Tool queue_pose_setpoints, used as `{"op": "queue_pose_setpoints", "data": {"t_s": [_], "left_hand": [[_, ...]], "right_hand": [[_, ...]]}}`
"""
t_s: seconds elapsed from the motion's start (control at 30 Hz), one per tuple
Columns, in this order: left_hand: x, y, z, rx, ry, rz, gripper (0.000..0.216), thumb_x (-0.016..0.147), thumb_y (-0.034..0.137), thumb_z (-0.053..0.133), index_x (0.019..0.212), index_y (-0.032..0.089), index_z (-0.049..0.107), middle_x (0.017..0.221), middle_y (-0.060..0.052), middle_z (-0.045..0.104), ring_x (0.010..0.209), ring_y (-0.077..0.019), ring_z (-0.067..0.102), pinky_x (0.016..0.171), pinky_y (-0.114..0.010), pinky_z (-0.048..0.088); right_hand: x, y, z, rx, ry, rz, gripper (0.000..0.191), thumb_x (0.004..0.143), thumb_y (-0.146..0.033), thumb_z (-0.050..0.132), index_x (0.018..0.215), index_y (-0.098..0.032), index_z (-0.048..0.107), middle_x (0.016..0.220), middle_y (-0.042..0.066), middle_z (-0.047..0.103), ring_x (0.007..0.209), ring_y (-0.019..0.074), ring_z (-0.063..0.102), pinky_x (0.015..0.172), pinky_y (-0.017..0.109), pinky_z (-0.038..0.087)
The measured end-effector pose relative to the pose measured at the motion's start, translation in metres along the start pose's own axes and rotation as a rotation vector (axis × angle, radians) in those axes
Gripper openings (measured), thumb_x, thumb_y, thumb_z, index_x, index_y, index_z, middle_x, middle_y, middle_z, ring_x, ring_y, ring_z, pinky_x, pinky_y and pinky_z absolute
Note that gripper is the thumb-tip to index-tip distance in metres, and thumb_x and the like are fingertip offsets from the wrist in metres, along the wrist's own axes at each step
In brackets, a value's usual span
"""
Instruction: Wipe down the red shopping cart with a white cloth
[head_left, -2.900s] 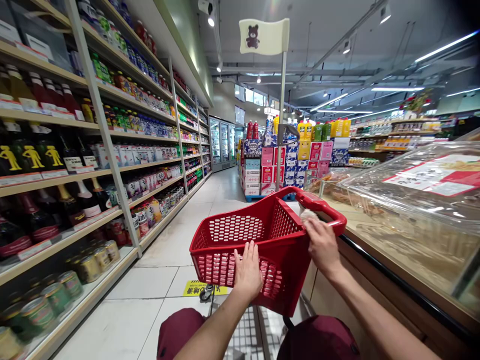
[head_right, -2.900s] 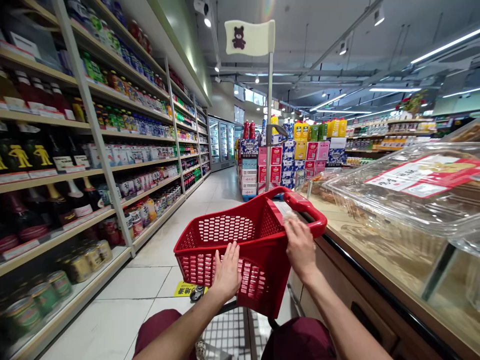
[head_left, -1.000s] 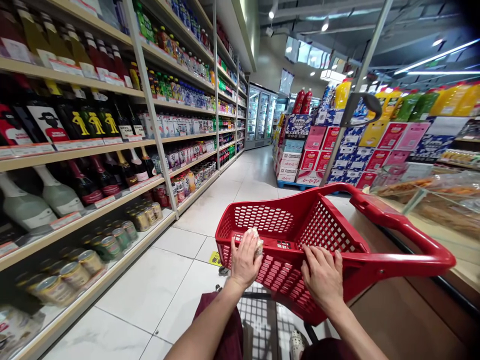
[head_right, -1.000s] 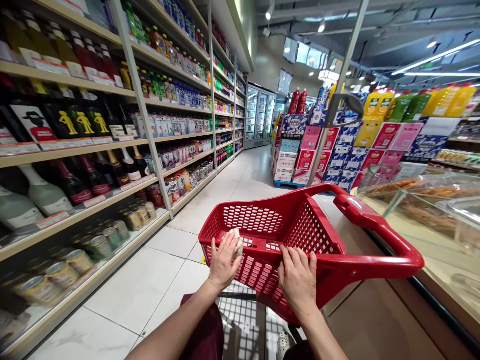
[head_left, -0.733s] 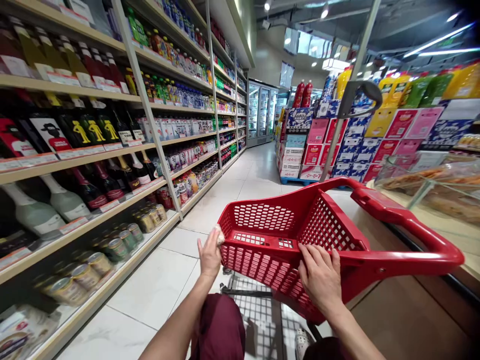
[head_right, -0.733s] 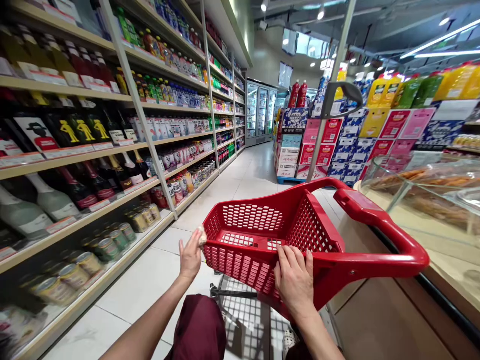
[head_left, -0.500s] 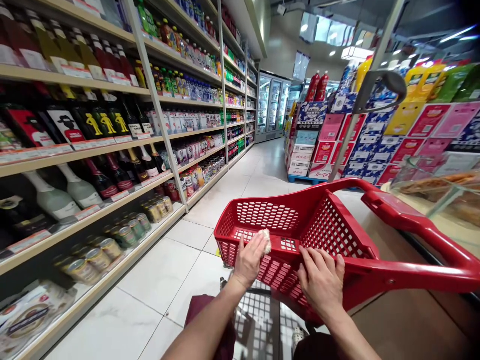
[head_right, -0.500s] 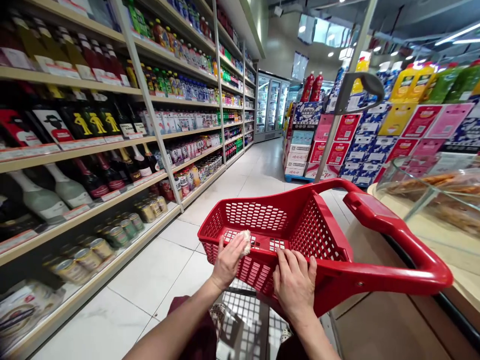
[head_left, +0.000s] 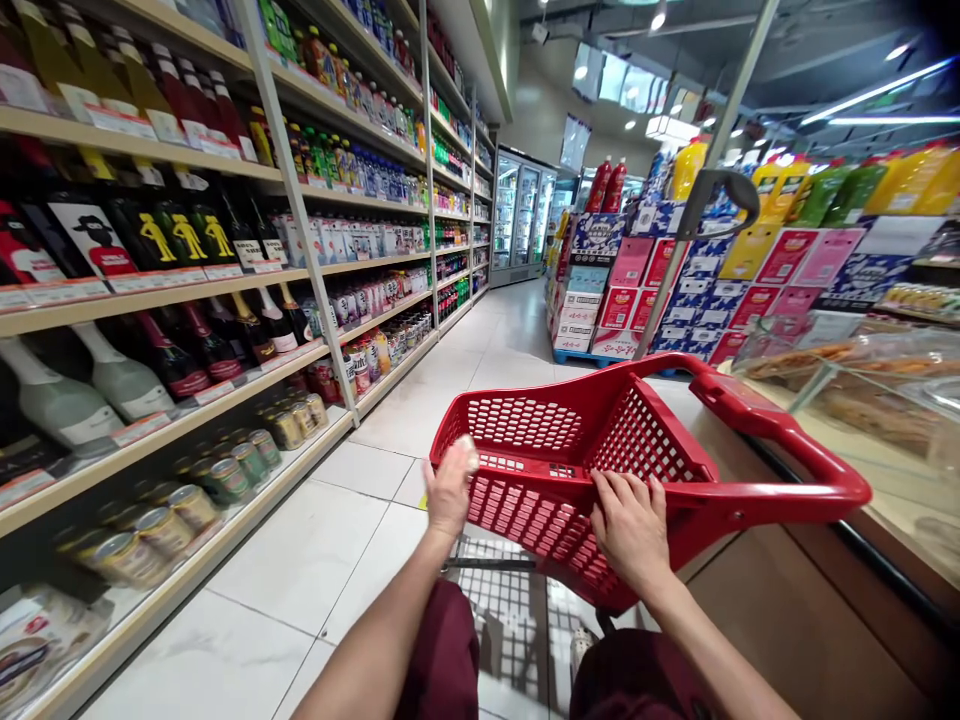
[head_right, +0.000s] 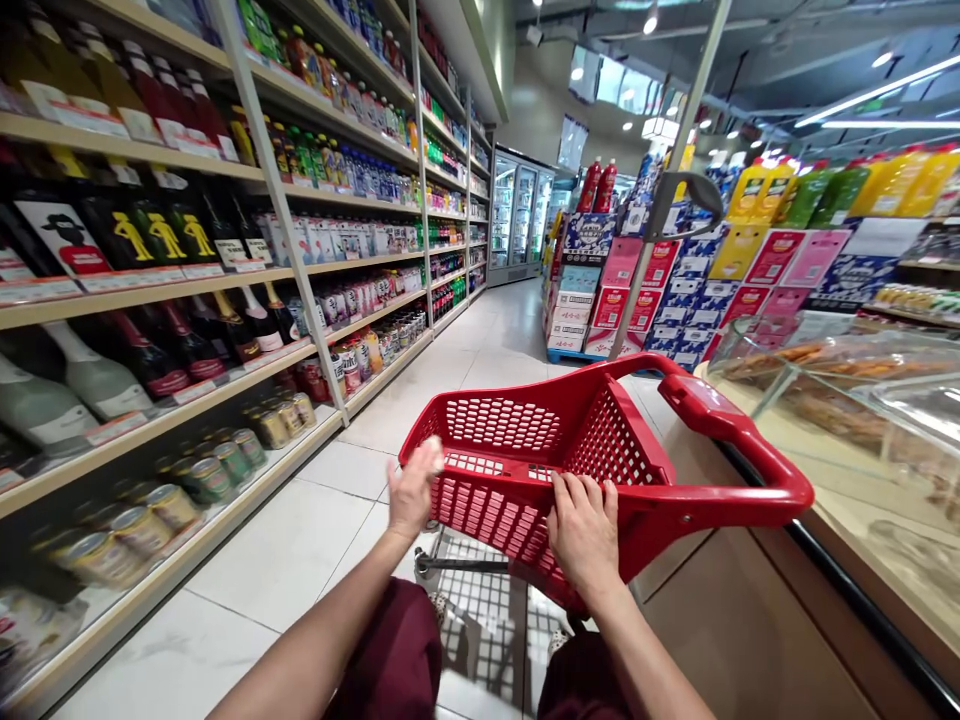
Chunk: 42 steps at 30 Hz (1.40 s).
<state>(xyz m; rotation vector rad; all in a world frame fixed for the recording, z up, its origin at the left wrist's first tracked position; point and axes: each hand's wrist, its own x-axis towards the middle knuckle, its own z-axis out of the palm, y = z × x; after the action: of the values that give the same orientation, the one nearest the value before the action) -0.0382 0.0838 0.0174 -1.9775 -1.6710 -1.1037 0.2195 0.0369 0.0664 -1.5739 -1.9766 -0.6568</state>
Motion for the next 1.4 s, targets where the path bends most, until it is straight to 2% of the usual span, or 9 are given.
{"op": "queue_pose_setpoints", "data": {"t_s": [0.1,0.27,0.47,0.63,0.8,1.0,1.2,1.33,1.4], "left_hand": [[0.001,0.006,0.003,0.007,0.034,-0.054,0.050,0.076,0.001,0.033,0.120,0.019,0.050,0.123,-0.009,0.055,0.116,-0.0203,0.048,0.106,-0.055,0.013],[0.003,0.032,0.013,-0.115,-0.040,0.309,0.048,0.080,0.007,0.037,0.125,0.023,0.045,0.124,-0.004,0.054,0.120,-0.0157,0.044,0.109,-0.049,0.008],[0.004,0.006,0.005,0.044,0.045,-0.029,0.048,0.079,0.004,0.033,0.122,0.019,0.049,0.122,-0.010,0.055,0.114,-0.0203,0.050,0.106,-0.054,0.013],[0.005,0.031,0.012,-0.048,-0.096,0.287,0.049,0.081,0.006,0.034,0.125,0.024,0.046,0.125,-0.004,0.053,0.120,-0.0160,0.044,0.109,-0.048,0.008],[0.004,0.015,0.004,0.060,-0.004,-0.058,0.051,0.079,0.003,0.033,0.124,0.021,0.046,0.124,-0.009,0.053,0.118,-0.0197,0.047,0.107,-0.053,0.011],[0.004,0.052,0.011,-0.084,-0.089,0.340,0.045,0.084,0.010,0.037,0.125,0.025,0.044,0.126,-0.003,0.052,0.122,-0.0157,0.042,0.109,-0.048,0.009],[0.006,0.039,0.005,0.013,0.022,0.051,0.049,0.081,0.005,0.033,0.126,0.020,0.044,0.125,-0.009,0.053,0.118,-0.0196,0.047,0.107,-0.052,0.010],[0.007,0.060,0.012,-0.071,-0.082,0.296,0.050,0.080,0.005,0.036,0.127,0.022,0.043,0.127,-0.006,0.052,0.122,-0.0168,0.041,0.108,-0.049,0.010],[0.007,0.058,0.012,-0.086,-0.090,0.325,0.049,0.080,0.005,0.037,0.126,0.023,0.044,0.125,-0.005,0.053,0.121,-0.0163,0.043,0.108,-0.050,0.009]], "right_hand": [[0.001,-0.003,0.000,-0.018,-0.020,0.010,0.036,0.077,-0.020,0.047,0.111,-0.013,0.057,0.106,0.008,0.062,0.103,0.0246,0.045,0.101,0.047,0.020],[0.000,-0.001,0.005,-0.011,-0.022,0.005,0.039,0.075,-0.018,0.048,0.114,-0.013,0.056,0.109,0.008,0.060,0.104,0.0245,0.043,0.102,0.047,0.018],[-0.001,0.001,0.011,0.005,-0.013,0.008,0.043,0.075,-0.019,0.048,0.117,-0.013,0.053,0.112,0.007,0.059,0.106,0.0247,0.040,0.103,0.048,0.017],[0.000,0.002,0.012,0.000,-0.008,0.017,0.042,0.075,-0.018,0.047,0.117,-0.014,0.053,0.111,0.007,0.059,0.105,0.0244,0.040,0.102,0.048,0.018],[0.002,0.000,0.008,0.014,0.002,0.017,0.043,0.076,-0.018,0.046,0.118,-0.015,0.053,0.111,0.007,0.059,0.106,0.0250,0.041,0.102,0.049,0.017],[0.001,0.003,0.007,0.045,0.008,0.001,0.046,0.075,-0.018,0.046,0.121,-0.016,0.051,0.111,0.008,0.059,0.106,0.0265,0.041,0.101,0.050,0.018],[0.001,-0.003,0.006,0.027,-0.010,0.023,0.045,0.074,-0.017,0.046,0.118,-0.014,0.052,0.114,0.008,0.058,0.106,0.0254,0.041,0.102,0.048,0.017],[0.007,0.004,0.000,0.014,-0.022,-0.009,0.042,0.073,-0.016,0.046,0.114,-0.014,0.055,0.111,0.008,0.060,0.103,0.0238,0.044,0.100,0.044,0.019],[0.009,0.019,-0.005,0.010,-0.010,-0.042,0.042,0.074,-0.016,0.045,0.114,-0.014,0.055,0.111,0.008,0.060,0.103,0.0222,0.045,0.099,0.041,0.022]]}}
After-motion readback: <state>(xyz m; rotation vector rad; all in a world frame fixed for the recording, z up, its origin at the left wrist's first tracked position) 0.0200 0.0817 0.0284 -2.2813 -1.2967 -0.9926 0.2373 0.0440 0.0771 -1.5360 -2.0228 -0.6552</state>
